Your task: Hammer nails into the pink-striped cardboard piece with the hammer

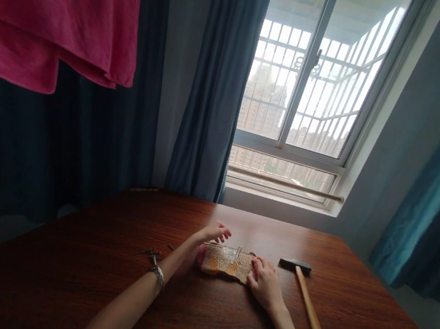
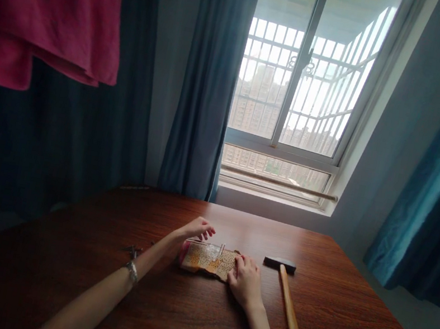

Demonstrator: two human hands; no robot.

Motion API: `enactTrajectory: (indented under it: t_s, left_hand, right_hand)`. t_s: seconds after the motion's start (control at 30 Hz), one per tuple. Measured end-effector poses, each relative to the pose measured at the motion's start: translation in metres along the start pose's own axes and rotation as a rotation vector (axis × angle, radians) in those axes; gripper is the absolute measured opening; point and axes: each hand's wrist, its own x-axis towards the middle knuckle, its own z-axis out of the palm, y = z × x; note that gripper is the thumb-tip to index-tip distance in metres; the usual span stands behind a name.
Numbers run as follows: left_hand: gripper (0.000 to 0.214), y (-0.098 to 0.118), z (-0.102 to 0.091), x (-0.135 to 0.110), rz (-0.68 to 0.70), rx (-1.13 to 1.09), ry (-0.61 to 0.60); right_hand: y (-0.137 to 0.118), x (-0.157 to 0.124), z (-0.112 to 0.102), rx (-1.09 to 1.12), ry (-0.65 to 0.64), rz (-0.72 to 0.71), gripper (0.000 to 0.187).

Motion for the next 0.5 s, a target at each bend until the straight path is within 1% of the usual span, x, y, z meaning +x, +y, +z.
enactTrajectory:
  t_s: [0.03,0.1,0.17,0.2,0.23,0.27,0.33,0.5]
  left_hand:
    - [0.031,0.006,-0.016,-0.005,-0.058,0.088,-0.050]
    - [0.027,0.016,-0.050,-0.019,-0.182,0.257,-0.094]
    - [0.023,0.021,-0.078,-0.034,-0.340,0.412,-0.101]
    - [0.022,0.021,-0.089,-0.041,-0.440,0.470,-0.081]
    - [0.020,0.021,-0.097,-0.047,-0.534,0.478,-0.056]
    - [0.019,0.020,-0.101,-0.052,-0.592,0.470,-0.034]
    - [0.020,0.017,-0.103,-0.059,-0.646,0.441,0.003]
    - [0.021,0.013,-0.087,-0.057,-0.654,0.396,0.105]
  right_hand:
    - [0.000,0.000,-0.001,-0.001,-0.005,0.004,0.038]
    - [0.000,0.001,-0.002,-0.005,-0.014,0.014,0.037]
    - [0.000,0.002,-0.003,-0.005,-0.014,0.019,0.036]
    - [0.000,0.002,-0.003,-0.004,-0.011,0.020,0.035]
    - [0.000,0.002,-0.002,-0.002,-0.005,0.020,0.035]
    - [0.000,0.002,-0.002,0.000,-0.001,0.021,0.035]
    - [-0.001,0.002,-0.002,0.000,0.000,0.024,0.033]
    - [-0.002,0.002,-0.002,-0.009,-0.011,0.028,0.032]
